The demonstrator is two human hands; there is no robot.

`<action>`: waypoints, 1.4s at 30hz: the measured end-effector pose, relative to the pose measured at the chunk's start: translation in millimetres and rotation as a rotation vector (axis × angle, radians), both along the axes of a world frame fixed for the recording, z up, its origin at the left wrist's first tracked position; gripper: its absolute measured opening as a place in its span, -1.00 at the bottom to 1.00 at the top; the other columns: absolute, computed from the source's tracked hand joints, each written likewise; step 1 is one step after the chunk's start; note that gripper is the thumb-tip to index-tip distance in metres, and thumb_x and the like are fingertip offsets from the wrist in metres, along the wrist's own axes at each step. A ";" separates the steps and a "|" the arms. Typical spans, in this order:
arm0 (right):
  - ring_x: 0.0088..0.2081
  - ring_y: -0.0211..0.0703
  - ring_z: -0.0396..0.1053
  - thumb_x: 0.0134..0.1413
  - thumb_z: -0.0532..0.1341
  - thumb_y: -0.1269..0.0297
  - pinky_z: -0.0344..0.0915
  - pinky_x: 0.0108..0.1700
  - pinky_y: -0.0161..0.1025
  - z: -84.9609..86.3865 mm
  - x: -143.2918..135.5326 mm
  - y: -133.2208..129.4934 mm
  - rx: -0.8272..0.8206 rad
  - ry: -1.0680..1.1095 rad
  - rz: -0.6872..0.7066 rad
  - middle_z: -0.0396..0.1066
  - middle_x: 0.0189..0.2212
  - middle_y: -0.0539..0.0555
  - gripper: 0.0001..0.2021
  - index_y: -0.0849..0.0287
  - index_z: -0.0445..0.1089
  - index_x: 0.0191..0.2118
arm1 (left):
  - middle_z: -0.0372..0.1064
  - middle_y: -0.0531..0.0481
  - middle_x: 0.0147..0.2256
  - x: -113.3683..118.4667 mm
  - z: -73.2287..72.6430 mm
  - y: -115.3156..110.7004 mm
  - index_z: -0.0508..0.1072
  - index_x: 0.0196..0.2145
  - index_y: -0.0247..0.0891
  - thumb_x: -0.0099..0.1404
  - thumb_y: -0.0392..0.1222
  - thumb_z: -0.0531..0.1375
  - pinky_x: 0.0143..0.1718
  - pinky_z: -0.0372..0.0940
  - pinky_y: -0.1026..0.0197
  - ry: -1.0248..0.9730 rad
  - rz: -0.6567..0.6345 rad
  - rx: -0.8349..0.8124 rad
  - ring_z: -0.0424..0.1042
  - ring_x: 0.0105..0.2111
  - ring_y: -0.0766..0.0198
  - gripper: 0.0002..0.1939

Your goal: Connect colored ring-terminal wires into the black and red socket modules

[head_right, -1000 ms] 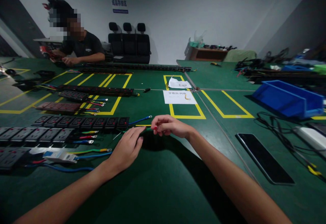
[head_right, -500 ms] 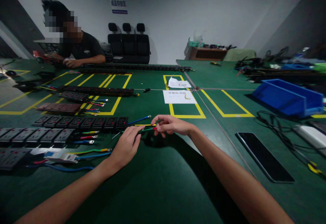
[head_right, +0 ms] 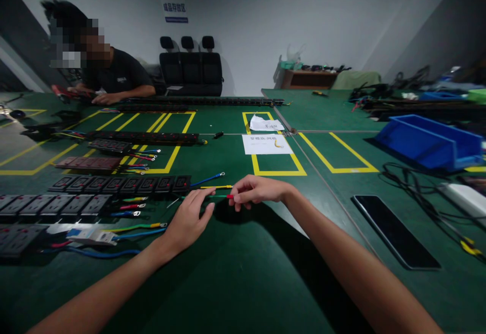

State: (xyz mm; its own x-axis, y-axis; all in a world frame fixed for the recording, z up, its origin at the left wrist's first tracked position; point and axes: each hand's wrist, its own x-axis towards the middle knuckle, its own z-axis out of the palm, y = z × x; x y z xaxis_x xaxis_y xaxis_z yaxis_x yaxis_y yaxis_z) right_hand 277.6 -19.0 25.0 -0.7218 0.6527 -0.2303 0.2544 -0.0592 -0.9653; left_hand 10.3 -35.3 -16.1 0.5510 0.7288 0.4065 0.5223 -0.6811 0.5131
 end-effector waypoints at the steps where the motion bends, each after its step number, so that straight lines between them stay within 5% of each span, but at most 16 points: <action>1: -0.38 -0.32 0.41 0.21 0.32 0.05 0.23 -0.40 -0.37 -1.2 1.0 0.8 0.018 0.017 0.005 0.58 -0.32 0.08 -0.66 0.25 0.53 -0.11 | 0.45 -0.18 0.05 -0.1 0.0 -0.2 0.37 0.15 -0.26 0.45 -0.29 0.08 0.16 0.34 -0.12 0.012 -0.002 0.009 0.42 0.08 0.06 -0.65; 11: -0.31 -0.27 0.42 0.24 0.30 -0.02 0.28 -0.32 -0.34 -14.9 7.4 7.3 0.061 -0.024 -0.012 0.56 -0.29 0.10 -0.63 0.24 0.51 -0.13 | 0.47 -0.15 0.04 -0.9 0.7 0.0 0.40 0.13 -0.26 0.46 -0.26 0.09 0.14 0.34 -0.12 0.050 0.014 0.036 0.43 0.06 0.05 -0.68; 15: -0.40 -0.32 0.37 0.22 0.30 -0.06 0.10 -0.48 -0.39 -8.8 17.3 7.7 0.002 -0.105 -0.012 0.55 -0.25 0.12 -0.59 0.23 0.51 -0.08 | 0.51 -0.09 -0.06 -1.7 -0.7 2.9 0.45 0.02 -0.22 0.45 -0.29 0.09 0.03 0.39 -0.05 0.048 0.044 0.029 0.46 -0.04 0.09 -0.76; 19: -0.44 -0.35 0.27 0.15 0.33 -0.10 -0.07 -0.55 -0.38 -9.9 28.7 9.7 0.014 -0.091 -0.172 0.46 -0.26 0.08 -0.56 0.22 0.48 -0.12 | 0.51 -0.06 -0.11 -2.9 -3.2 4.4 0.48 -0.06 -0.21 0.44 -0.32 0.10 -0.02 0.39 0.00 0.033 0.023 0.034 0.45 -0.08 0.12 -0.80; 23: -0.46 -0.35 0.21 0.09 0.36 -0.08 -0.02 -0.53 -0.37 -14.9 31.5 12.1 0.019 -0.085 -0.268 0.36 -0.35 0.00 -0.59 0.20 0.45 -0.20 | 0.49 -0.07 -0.11 -3.1 -1.1 2.0 0.49 -0.05 -0.21 0.42 -0.33 0.14 -0.01 0.37 -0.04 0.080 0.018 0.059 0.43 -0.06 0.09 -0.80; 29: -0.41 -0.26 0.29 0.17 0.28 -0.07 0.19 -0.41 -0.31 -11.2 15.8 12.1 0.237 -0.265 -0.153 0.40 -0.38 0.01 -0.63 0.19 0.47 -0.22 | 0.47 -0.12 -0.04 -2.1 6.0 -3.9 0.51 -0.02 -0.22 0.41 -0.34 0.14 0.03 0.37 -0.06 0.138 -0.056 0.142 0.42 0.00 0.07 -0.76; 37: -0.44 -0.23 0.30 0.16 0.31 0.13 0.06 -0.41 -0.25 -8.4 -19.1 -2.4 0.674 -0.583 -0.132 0.47 -0.43 0.04 -0.82 0.14 0.48 -0.32 | 0.48 -0.16 0.03 -1.6 8.2 -9.6 0.50 0.06 -0.27 0.41 -0.34 0.14 0.10 0.38 -0.11 0.227 -0.109 0.197 0.42 0.06 0.03 -0.69; 42: -0.51 -0.26 0.24 0.28 0.20 0.12 -0.01 -0.45 -0.24 -5.1 -24.8 -6.7 0.696 -0.633 -0.181 0.41 -0.49 0.02 -0.78 0.15 0.42 -0.31 | 0.47 -0.19 0.07 -2.8 7.0 -9.7 0.51 0.06 -0.33 0.41 -0.35 0.13 0.12 0.40 -0.08 0.211 -0.123 0.189 0.43 0.09 0.04 -0.69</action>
State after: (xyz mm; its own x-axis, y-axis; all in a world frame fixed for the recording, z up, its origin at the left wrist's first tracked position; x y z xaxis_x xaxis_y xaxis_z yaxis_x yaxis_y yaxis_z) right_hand 252.9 -25.8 19.9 -0.4711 0.8799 -0.0613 0.7845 0.3863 -0.4852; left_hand 7.5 -45.0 -9.1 0.7168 0.5740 0.3959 0.5119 -0.8187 0.2601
